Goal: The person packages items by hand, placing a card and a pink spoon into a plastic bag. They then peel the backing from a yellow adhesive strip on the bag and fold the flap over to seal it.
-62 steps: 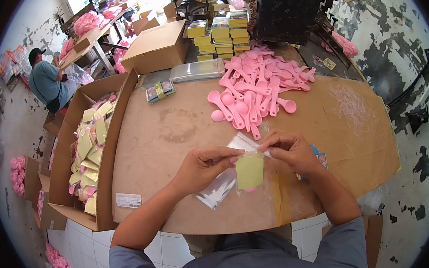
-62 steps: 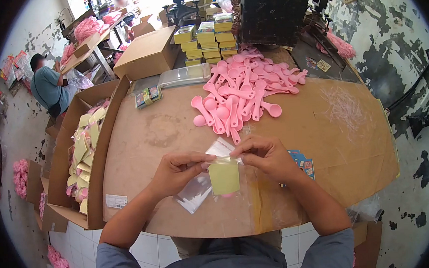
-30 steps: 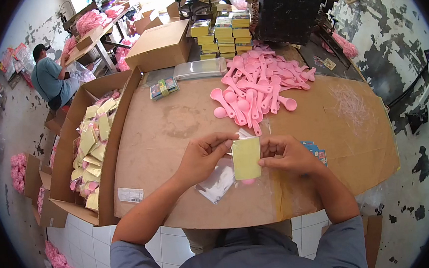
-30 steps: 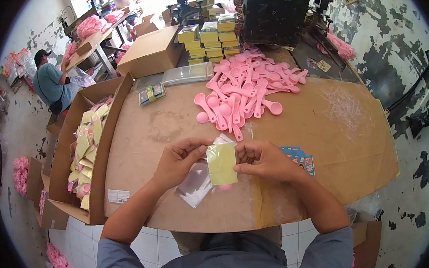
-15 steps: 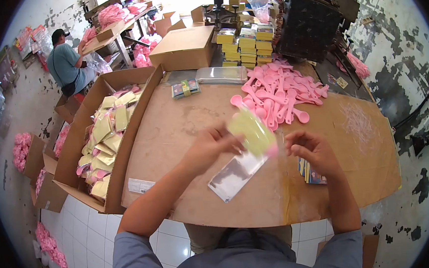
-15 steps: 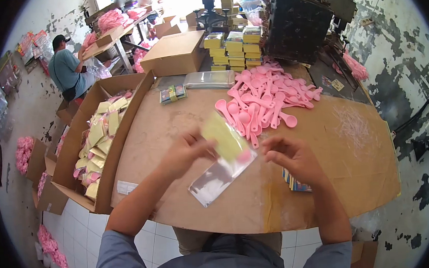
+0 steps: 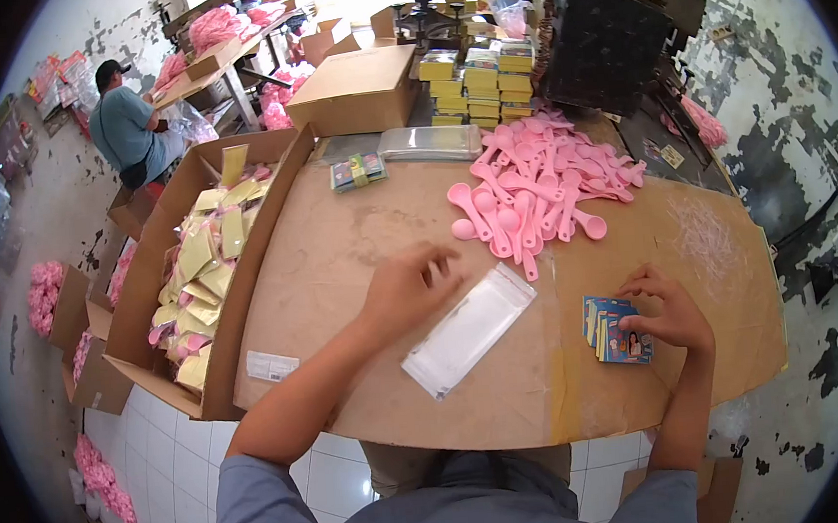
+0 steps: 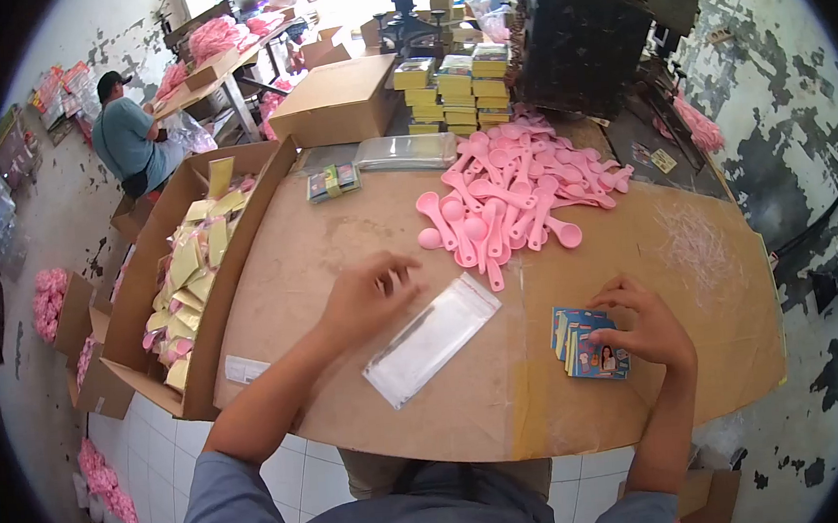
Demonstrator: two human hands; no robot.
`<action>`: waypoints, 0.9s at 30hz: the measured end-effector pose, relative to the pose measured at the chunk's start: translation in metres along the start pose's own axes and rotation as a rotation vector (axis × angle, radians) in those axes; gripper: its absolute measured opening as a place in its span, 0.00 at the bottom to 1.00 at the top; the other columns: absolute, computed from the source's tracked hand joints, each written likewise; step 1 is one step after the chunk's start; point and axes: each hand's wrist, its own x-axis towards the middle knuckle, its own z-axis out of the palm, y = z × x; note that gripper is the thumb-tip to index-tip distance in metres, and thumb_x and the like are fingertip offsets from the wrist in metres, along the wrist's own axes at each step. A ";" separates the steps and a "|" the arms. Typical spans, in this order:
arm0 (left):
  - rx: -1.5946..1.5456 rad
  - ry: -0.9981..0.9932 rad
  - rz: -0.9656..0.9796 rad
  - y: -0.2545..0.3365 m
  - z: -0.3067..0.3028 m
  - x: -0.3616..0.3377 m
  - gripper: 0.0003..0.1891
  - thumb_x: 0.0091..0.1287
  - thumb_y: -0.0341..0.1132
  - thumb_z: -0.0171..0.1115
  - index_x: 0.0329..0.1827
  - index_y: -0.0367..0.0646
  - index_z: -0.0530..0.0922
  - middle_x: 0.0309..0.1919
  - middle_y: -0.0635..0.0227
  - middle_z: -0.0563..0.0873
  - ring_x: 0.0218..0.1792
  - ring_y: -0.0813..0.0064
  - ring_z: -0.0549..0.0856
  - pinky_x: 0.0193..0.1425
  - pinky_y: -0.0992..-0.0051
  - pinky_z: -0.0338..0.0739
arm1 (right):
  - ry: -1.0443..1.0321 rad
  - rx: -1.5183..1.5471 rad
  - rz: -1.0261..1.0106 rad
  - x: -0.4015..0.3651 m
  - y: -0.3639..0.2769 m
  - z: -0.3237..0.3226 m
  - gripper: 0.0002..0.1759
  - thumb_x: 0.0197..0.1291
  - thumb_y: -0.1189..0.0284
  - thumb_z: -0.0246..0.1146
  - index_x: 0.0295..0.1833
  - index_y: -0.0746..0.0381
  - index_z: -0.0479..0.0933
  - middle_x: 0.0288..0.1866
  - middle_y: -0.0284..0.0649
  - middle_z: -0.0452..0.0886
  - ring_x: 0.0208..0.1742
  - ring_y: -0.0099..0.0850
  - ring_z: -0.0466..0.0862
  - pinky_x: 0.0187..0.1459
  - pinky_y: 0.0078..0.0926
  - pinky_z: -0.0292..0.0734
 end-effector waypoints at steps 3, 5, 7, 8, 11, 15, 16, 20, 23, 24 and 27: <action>0.314 -0.018 0.140 0.003 0.022 -0.011 0.17 0.64 0.44 0.77 0.50 0.45 0.88 0.36 0.67 0.84 0.36 0.73 0.86 0.43 0.71 0.80 | -0.076 0.009 -0.020 -0.001 0.019 0.006 0.16 0.54 0.71 0.80 0.47 0.63 0.87 0.41 0.36 0.83 0.46 0.31 0.84 0.52 0.33 0.78; 0.318 -0.022 0.162 0.000 0.029 -0.013 0.16 0.63 0.44 0.78 0.48 0.45 0.88 0.35 0.68 0.83 0.35 0.73 0.85 0.42 0.71 0.80 | -0.154 0.064 0.052 -0.001 0.024 0.005 0.14 0.55 0.72 0.80 0.46 0.64 0.87 0.40 0.37 0.83 0.45 0.31 0.84 0.51 0.33 0.78; 0.281 -0.041 0.151 -0.002 0.030 -0.012 0.15 0.63 0.43 0.78 0.46 0.44 0.88 0.35 0.69 0.83 0.34 0.73 0.84 0.42 0.71 0.80 | -0.152 0.153 0.108 -0.002 0.022 0.006 0.11 0.57 0.75 0.78 0.44 0.65 0.85 0.40 0.37 0.83 0.44 0.30 0.83 0.50 0.32 0.79; 0.244 -0.054 0.112 -0.001 0.030 -0.012 0.15 0.63 0.43 0.78 0.45 0.44 0.88 0.35 0.68 0.84 0.35 0.71 0.85 0.42 0.70 0.80 | -0.152 0.199 0.136 -0.002 0.022 0.007 0.09 0.59 0.77 0.77 0.43 0.65 0.85 0.40 0.38 0.83 0.43 0.29 0.83 0.49 0.31 0.79; 0.153 -0.087 0.011 0.004 0.028 -0.012 0.13 0.63 0.40 0.77 0.43 0.43 0.87 0.36 0.66 0.85 0.35 0.67 0.86 0.43 0.67 0.81 | -0.149 0.166 0.079 -0.003 0.023 0.007 0.06 0.63 0.78 0.73 0.42 0.66 0.82 0.41 0.38 0.83 0.42 0.28 0.82 0.49 0.30 0.79; 0.062 -0.086 -0.034 0.007 0.023 -0.013 0.08 0.65 0.34 0.73 0.42 0.41 0.86 0.37 0.67 0.87 0.33 0.72 0.86 0.41 0.70 0.80 | -0.094 0.188 0.070 -0.004 0.023 0.005 0.04 0.68 0.79 0.68 0.44 0.67 0.80 0.41 0.37 0.84 0.41 0.25 0.83 0.45 0.26 0.80; 0.031 -0.075 -0.032 0.007 0.022 -0.012 0.07 0.66 0.32 0.72 0.42 0.41 0.85 0.38 0.67 0.87 0.32 0.74 0.85 0.41 0.70 0.79 | -0.083 0.217 0.092 -0.004 0.015 0.003 0.04 0.70 0.78 0.68 0.45 0.67 0.80 0.41 0.37 0.84 0.41 0.25 0.83 0.44 0.26 0.81; -0.388 -0.143 -0.114 0.000 0.023 -0.010 0.08 0.70 0.25 0.68 0.49 0.37 0.83 0.40 0.66 0.90 0.39 0.81 0.88 0.46 0.75 0.82 | -0.103 0.256 0.152 0.006 -0.027 0.007 0.07 0.72 0.78 0.66 0.51 0.68 0.81 0.40 0.37 0.86 0.39 0.24 0.84 0.42 0.26 0.82; -0.747 -0.208 -0.188 0.000 0.026 -0.010 0.14 0.71 0.24 0.67 0.59 0.34 0.81 0.41 0.66 0.91 0.45 0.81 0.90 0.52 0.77 0.84 | -0.104 0.203 0.015 0.024 -0.051 0.024 0.09 0.70 0.80 0.67 0.54 0.67 0.82 0.40 0.36 0.86 0.36 0.21 0.85 0.40 0.22 0.82; -0.747 -0.260 -0.208 0.000 0.023 -0.008 0.17 0.72 0.24 0.67 0.62 0.33 0.79 0.41 0.65 0.91 0.46 0.79 0.90 0.54 0.77 0.84 | -0.126 0.197 -0.019 0.031 -0.059 0.029 0.10 0.71 0.78 0.67 0.56 0.65 0.82 0.41 0.39 0.86 0.38 0.24 0.86 0.43 0.25 0.83; -0.742 -0.353 -0.231 -0.007 0.025 -0.006 0.22 0.72 0.24 0.67 0.69 0.32 0.76 0.43 0.64 0.91 0.47 0.77 0.91 0.55 0.76 0.84 | -0.188 0.141 -0.129 0.048 -0.074 0.045 0.15 0.71 0.75 0.67 0.61 0.61 0.82 0.44 0.44 0.87 0.42 0.34 0.88 0.48 0.33 0.84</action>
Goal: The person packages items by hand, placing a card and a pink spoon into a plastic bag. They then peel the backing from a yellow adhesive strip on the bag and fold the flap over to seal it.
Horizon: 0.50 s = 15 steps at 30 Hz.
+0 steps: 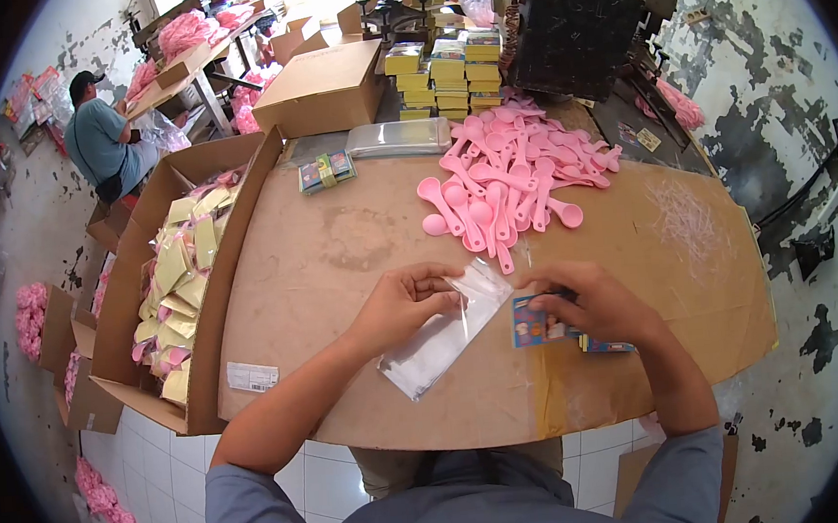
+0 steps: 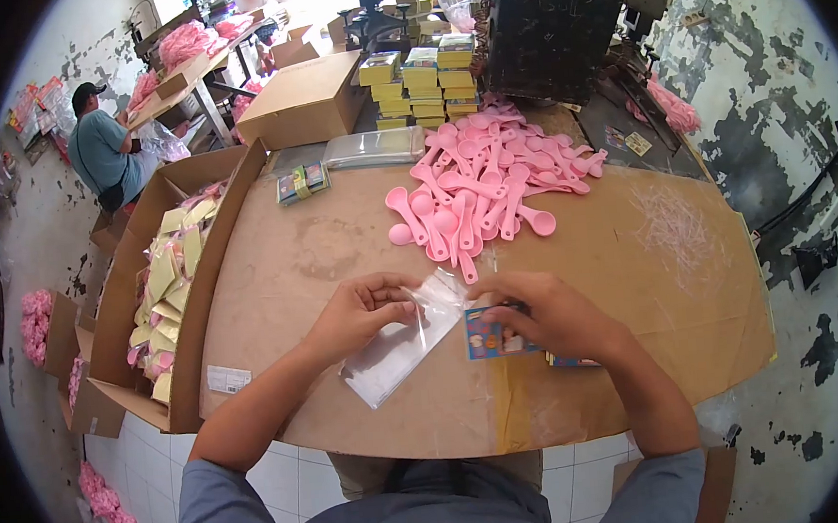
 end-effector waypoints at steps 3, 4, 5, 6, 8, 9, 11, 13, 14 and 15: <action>-0.007 -0.035 0.047 0.001 -0.001 -0.001 0.23 0.72 0.24 0.66 0.70 0.33 0.75 0.43 0.64 0.91 0.45 0.77 0.91 0.53 0.75 0.84 | -0.062 -0.153 -0.102 0.015 0.021 0.019 0.15 0.71 0.73 0.66 0.61 0.59 0.82 0.47 0.46 0.88 0.46 0.41 0.88 0.52 0.37 0.83; -0.010 -0.042 0.077 0.004 -0.002 -0.001 0.23 0.73 0.24 0.66 0.71 0.34 0.75 0.42 0.64 0.91 0.44 0.76 0.91 0.53 0.75 0.84 | -0.064 -0.219 -0.127 0.017 0.032 0.027 0.15 0.70 0.73 0.66 0.61 0.58 0.82 0.49 0.46 0.88 0.47 0.42 0.88 0.52 0.38 0.82; -0.045 -0.038 0.071 0.010 -0.002 -0.003 0.23 0.73 0.25 0.65 0.71 0.34 0.75 0.42 0.65 0.91 0.43 0.77 0.91 0.51 0.75 0.83 | -0.066 -0.286 -0.153 0.018 0.037 0.032 0.16 0.70 0.72 0.66 0.61 0.58 0.82 0.50 0.45 0.88 0.48 0.43 0.88 0.53 0.40 0.82; -0.082 -0.032 0.062 0.018 -0.001 -0.007 0.23 0.73 0.26 0.65 0.71 0.35 0.75 0.42 0.65 0.91 0.41 0.77 0.90 0.50 0.75 0.83 | -0.056 -0.295 -0.129 0.018 0.036 0.032 0.15 0.70 0.72 0.67 0.61 0.58 0.83 0.50 0.45 0.88 0.48 0.43 0.88 0.53 0.40 0.82; -0.126 -0.057 0.064 0.020 -0.004 -0.010 0.23 0.74 0.27 0.65 0.71 0.36 0.75 0.41 0.65 0.91 0.39 0.78 0.90 0.47 0.77 0.82 | -0.042 -0.306 -0.072 0.014 0.033 0.033 0.15 0.69 0.72 0.67 0.60 0.58 0.83 0.50 0.43 0.88 0.48 0.44 0.88 0.53 0.40 0.82; -0.132 -0.091 0.076 0.018 -0.008 -0.009 0.23 0.75 0.27 0.64 0.71 0.36 0.75 0.42 0.65 0.91 0.38 0.79 0.90 0.45 0.79 0.81 | 0.005 -0.224 -0.061 0.013 0.030 0.032 0.14 0.69 0.73 0.67 0.59 0.59 0.83 0.48 0.43 0.88 0.47 0.42 0.88 0.52 0.38 0.82; -0.122 -0.122 0.058 0.017 -0.007 -0.007 0.23 0.76 0.29 0.65 0.72 0.37 0.74 0.42 0.65 0.91 0.37 0.81 0.89 0.43 0.81 0.80 | 0.102 -0.066 -0.036 0.014 0.024 0.029 0.13 0.69 0.73 0.68 0.57 0.61 0.83 0.46 0.43 0.89 0.45 0.38 0.89 0.50 0.36 0.83; -0.088 -0.110 -0.008 0.019 0.000 -0.008 0.25 0.76 0.31 0.67 0.74 0.37 0.72 0.43 0.64 0.92 0.37 0.81 0.88 0.44 0.80 0.81 | 0.154 0.101 0.034 0.014 0.023 0.032 0.12 0.70 0.74 0.68 0.56 0.64 0.83 0.42 0.42 0.89 0.42 0.32 0.88 0.47 0.32 0.83; -0.077 -0.118 0.004 0.019 0.002 -0.008 0.27 0.76 0.31 0.67 0.75 0.37 0.71 0.43 0.64 0.92 0.38 0.81 0.89 0.45 0.80 0.81 | 0.180 0.185 0.065 0.014 0.023 0.033 0.11 0.70 0.74 0.69 0.55 0.65 0.83 0.41 0.42 0.89 0.41 0.29 0.88 0.46 0.30 0.83; -0.065 -0.125 0.016 0.018 0.004 -0.009 0.28 0.76 0.32 0.68 0.76 0.37 0.70 0.44 0.63 0.92 0.39 0.81 0.89 0.46 0.79 0.82 | 0.208 0.227 0.082 0.014 0.025 0.034 0.11 0.71 0.74 0.68 0.55 0.66 0.83 0.40 0.41 0.89 0.41 0.26 0.87 0.45 0.29 0.82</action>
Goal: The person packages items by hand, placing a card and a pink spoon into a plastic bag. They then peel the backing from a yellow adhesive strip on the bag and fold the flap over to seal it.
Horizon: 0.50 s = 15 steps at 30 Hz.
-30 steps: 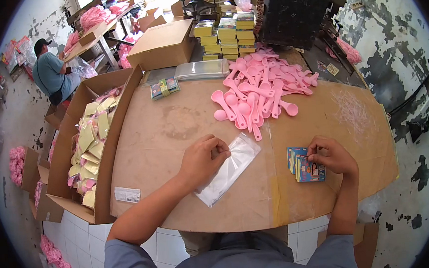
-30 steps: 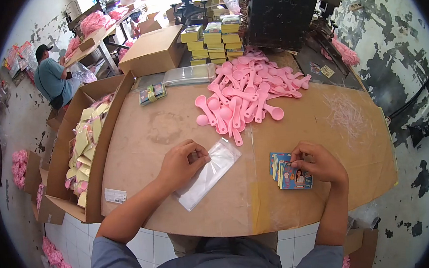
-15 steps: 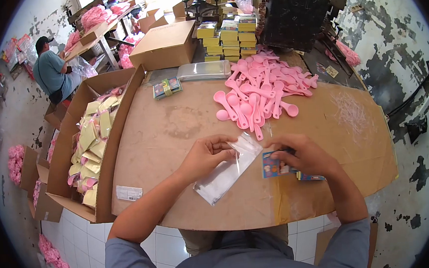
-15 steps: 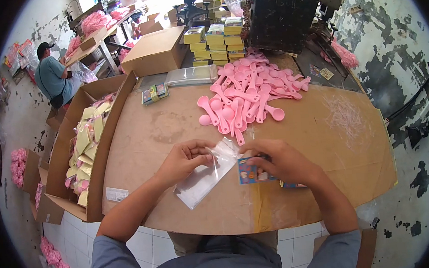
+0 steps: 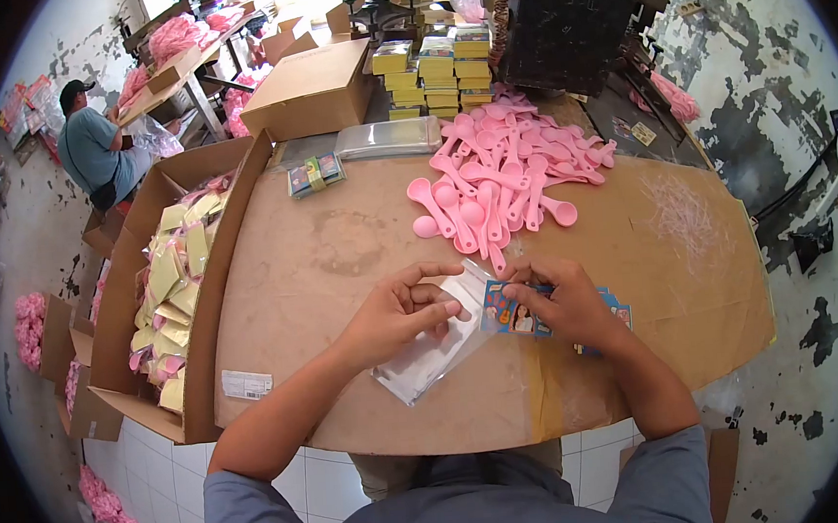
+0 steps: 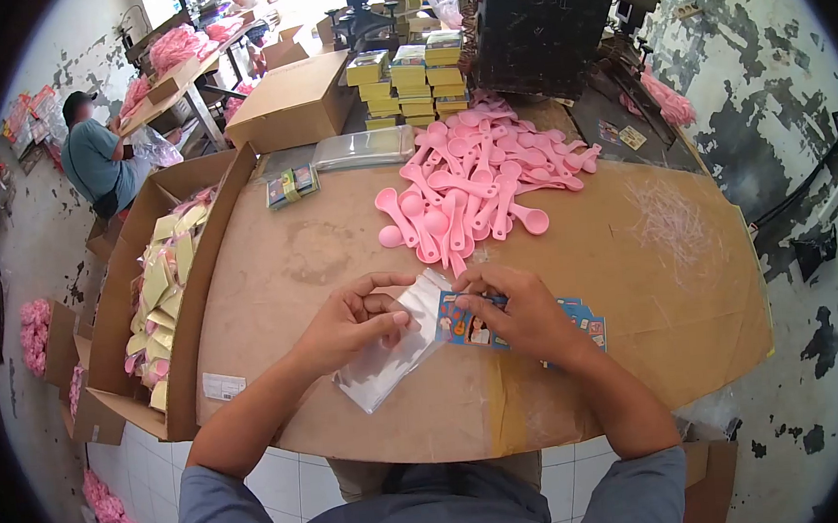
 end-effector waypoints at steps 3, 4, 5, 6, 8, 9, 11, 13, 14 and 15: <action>-0.010 0.019 0.009 0.001 0.005 0.000 0.32 0.74 0.29 0.70 0.78 0.35 0.66 0.43 0.61 0.93 0.41 0.80 0.90 0.49 0.77 0.84 | 0.066 0.116 0.041 0.002 0.013 0.005 0.10 0.73 0.74 0.68 0.54 0.68 0.83 0.38 0.39 0.89 0.41 0.21 0.85 0.44 0.26 0.82; -0.022 0.030 0.007 0.002 0.006 -0.001 0.34 0.73 0.28 0.71 0.79 0.34 0.65 0.43 0.61 0.93 0.41 0.79 0.90 0.50 0.77 0.85 | 0.077 0.146 0.048 0.003 0.017 0.006 0.10 0.73 0.74 0.68 0.54 0.68 0.83 0.39 0.39 0.88 0.41 0.21 0.85 0.44 0.26 0.82; -0.023 0.021 0.002 0.002 0.005 -0.001 0.34 0.73 0.28 0.71 0.79 0.34 0.65 0.43 0.60 0.93 0.42 0.78 0.91 0.51 0.76 0.85 | 0.089 0.176 0.055 0.002 0.019 0.007 0.10 0.74 0.74 0.67 0.55 0.68 0.83 0.39 0.38 0.88 0.42 0.21 0.85 0.45 0.26 0.82; -0.023 0.011 -0.003 0.002 0.004 -0.001 0.35 0.72 0.27 0.71 0.79 0.34 0.65 0.43 0.59 0.93 0.43 0.77 0.91 0.52 0.75 0.86 | 0.098 0.211 0.047 0.002 0.020 0.007 0.10 0.74 0.74 0.67 0.55 0.68 0.83 0.40 0.38 0.88 0.42 0.21 0.85 0.45 0.25 0.82; -0.015 0.008 -0.003 0.001 0.005 0.000 0.35 0.72 0.26 0.72 0.79 0.34 0.64 0.43 0.58 0.93 0.44 0.75 0.92 0.53 0.74 0.86 | 0.118 0.279 0.032 0.001 0.019 0.008 0.10 0.74 0.73 0.67 0.55 0.67 0.83 0.41 0.37 0.88 0.43 0.20 0.85 0.45 0.24 0.82; -0.006 0.016 0.002 -0.001 0.008 0.000 0.36 0.71 0.26 0.72 0.79 0.34 0.64 0.43 0.57 0.93 0.44 0.75 0.92 0.52 0.74 0.86 | 0.160 0.312 0.017 0.000 0.018 0.010 0.10 0.74 0.73 0.67 0.55 0.67 0.83 0.41 0.37 0.88 0.43 0.20 0.85 0.45 0.24 0.82; 0.015 0.027 0.008 -0.003 0.010 -0.001 0.36 0.71 0.26 0.72 0.80 0.34 0.64 0.43 0.56 0.93 0.44 0.74 0.92 0.51 0.74 0.87 | 0.241 0.375 -0.015 -0.001 0.012 0.013 0.11 0.74 0.73 0.67 0.56 0.67 0.83 0.43 0.36 0.88 0.44 0.19 0.85 0.44 0.23 0.82; 0.040 0.034 0.011 -0.006 0.010 -0.001 0.37 0.71 0.26 0.73 0.80 0.34 0.63 0.43 0.54 0.93 0.45 0.73 0.92 0.51 0.74 0.87 | 0.254 0.318 -0.051 -0.003 0.008 0.012 0.10 0.73 0.74 0.68 0.55 0.66 0.84 0.42 0.36 0.87 0.42 0.20 0.86 0.44 0.22 0.82; 0.046 0.040 0.014 -0.006 0.012 -0.002 0.37 0.71 0.27 0.73 0.80 0.34 0.63 0.43 0.55 0.93 0.45 0.74 0.92 0.51 0.74 0.87 | 0.259 0.288 -0.069 -0.004 0.005 0.011 0.10 0.72 0.74 0.69 0.55 0.65 0.84 0.42 0.36 0.87 0.42 0.21 0.86 0.44 0.22 0.82; 0.052 0.047 0.019 -0.004 0.014 -0.003 0.37 0.72 0.27 0.73 0.80 0.34 0.63 0.44 0.55 0.94 0.45 0.74 0.92 0.51 0.74 0.87 | 0.217 0.190 -0.107 -0.004 0.001 0.009 0.10 0.71 0.74 0.70 0.54 0.64 0.85 0.41 0.36 0.87 0.41 0.22 0.86 0.43 0.23 0.82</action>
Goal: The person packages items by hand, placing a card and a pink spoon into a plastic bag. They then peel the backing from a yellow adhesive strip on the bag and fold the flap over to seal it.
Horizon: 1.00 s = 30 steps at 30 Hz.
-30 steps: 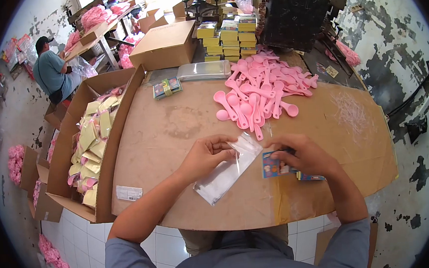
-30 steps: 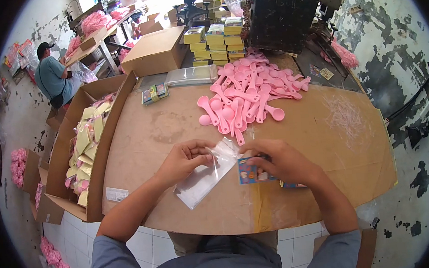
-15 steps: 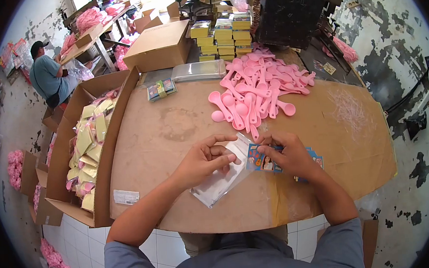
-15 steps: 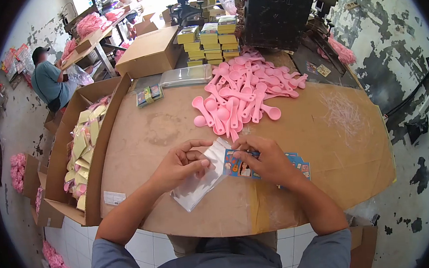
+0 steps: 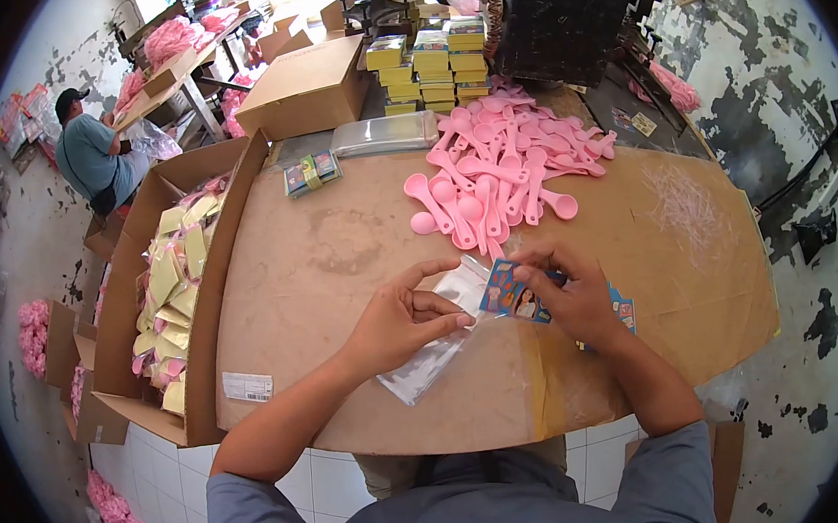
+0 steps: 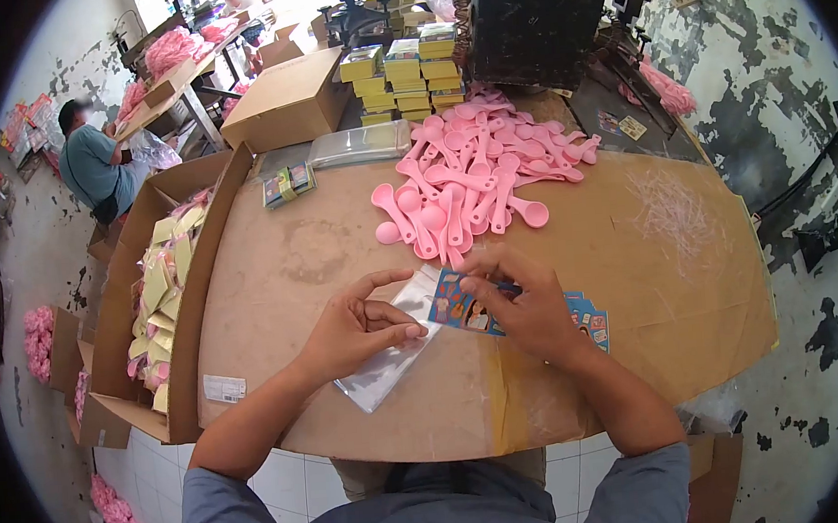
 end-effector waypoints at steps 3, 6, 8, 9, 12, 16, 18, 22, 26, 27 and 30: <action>0.094 0.007 0.017 -0.001 0.004 -0.003 0.36 0.72 0.29 0.73 0.80 0.36 0.64 0.45 0.57 0.94 0.46 0.77 0.91 0.51 0.75 0.86 | -0.163 -0.224 -0.164 0.002 -0.006 -0.002 0.09 0.68 0.74 0.72 0.52 0.62 0.86 0.40 0.36 0.86 0.39 0.25 0.85 0.42 0.26 0.82; 0.344 -0.023 0.078 0.002 0.008 -0.007 0.35 0.73 0.29 0.72 0.81 0.38 0.65 0.45 0.60 0.94 0.46 0.80 0.91 0.52 0.77 0.85 | -0.307 -0.319 -0.320 0.003 -0.001 0.000 0.10 0.66 0.74 0.73 0.52 0.61 0.87 0.39 0.36 0.85 0.37 0.26 0.84 0.40 0.29 0.81; 0.425 -0.033 0.090 0.004 0.010 -0.008 0.34 0.73 0.28 0.71 0.81 0.40 0.66 0.44 0.61 0.94 0.46 0.81 0.90 0.52 0.77 0.85 | -0.351 -0.343 -0.329 0.002 -0.001 0.004 0.12 0.65 0.73 0.74 0.53 0.62 0.86 0.38 0.36 0.84 0.37 0.25 0.83 0.38 0.30 0.80; 0.403 -0.025 0.075 0.004 0.010 -0.008 0.34 0.73 0.28 0.71 0.81 0.40 0.66 0.44 0.61 0.94 0.46 0.81 0.90 0.52 0.77 0.85 | -0.281 -0.276 -0.253 0.002 -0.004 0.004 0.12 0.65 0.73 0.74 0.52 0.63 0.86 0.37 0.35 0.84 0.37 0.24 0.83 0.38 0.29 0.79; 0.312 0.052 0.081 0.003 0.008 -0.007 0.33 0.74 0.27 0.70 0.80 0.41 0.67 0.44 0.61 0.94 0.45 0.80 0.90 0.52 0.76 0.85 | -0.201 -0.116 0.021 0.004 -0.006 -0.004 0.13 0.64 0.72 0.75 0.51 0.64 0.85 0.35 0.34 0.82 0.36 0.21 0.81 0.36 0.26 0.77; 0.290 0.085 0.097 0.000 0.005 -0.006 0.33 0.74 0.28 0.70 0.80 0.42 0.68 0.43 0.61 0.94 0.44 0.81 0.90 0.51 0.76 0.85 | -0.392 -0.024 0.252 0.006 0.016 -0.025 0.12 0.67 0.74 0.72 0.54 0.66 0.84 0.37 0.32 0.85 0.39 0.18 0.82 0.40 0.22 0.78; 0.450 0.061 0.095 0.003 0.008 -0.008 0.33 0.74 0.29 0.70 0.80 0.43 0.68 0.43 0.61 0.94 0.44 0.81 0.90 0.51 0.76 0.85 | -0.426 -0.056 0.165 0.003 0.015 -0.018 0.11 0.68 0.75 0.72 0.53 0.66 0.84 0.37 0.31 0.86 0.38 0.17 0.82 0.39 0.20 0.77; 0.479 0.038 0.073 0.004 0.012 -0.008 0.32 0.74 0.30 0.70 0.80 0.43 0.68 0.43 0.62 0.94 0.44 0.82 0.89 0.50 0.76 0.83 | -0.261 0.033 0.137 -0.004 0.011 0.010 0.08 0.67 0.74 0.73 0.48 0.65 0.85 0.34 0.29 0.84 0.33 0.15 0.78 0.34 0.20 0.74; 0.426 0.033 0.006 0.004 0.011 -0.008 0.31 0.75 0.30 0.69 0.79 0.43 0.69 0.43 0.62 0.94 0.42 0.83 0.88 0.49 0.77 0.82 | -0.228 -0.064 0.205 -0.001 -0.006 0.008 0.04 0.67 0.76 0.71 0.43 0.65 0.86 0.38 0.32 0.84 0.40 0.23 0.83 0.41 0.25 0.77; 0.393 0.022 -0.017 0.006 0.011 -0.008 0.30 0.75 0.29 0.68 0.79 0.43 0.69 0.43 0.62 0.94 0.42 0.84 0.88 0.49 0.77 0.81 | -0.298 -0.105 0.075 0.001 -0.007 0.007 0.05 0.68 0.75 0.70 0.45 0.66 0.86 0.39 0.34 0.84 0.42 0.25 0.83 0.44 0.27 0.78; 0.378 0.018 -0.010 0.008 0.012 -0.008 0.29 0.76 0.29 0.67 0.79 0.43 0.69 0.44 0.62 0.93 0.43 0.84 0.87 0.49 0.77 0.81 | -0.362 -0.259 -0.177 0.011 -0.007 -0.002 0.08 0.69 0.75 0.68 0.49 0.67 0.85 0.45 0.40 0.85 0.48 0.34 0.85 0.52 0.33 0.80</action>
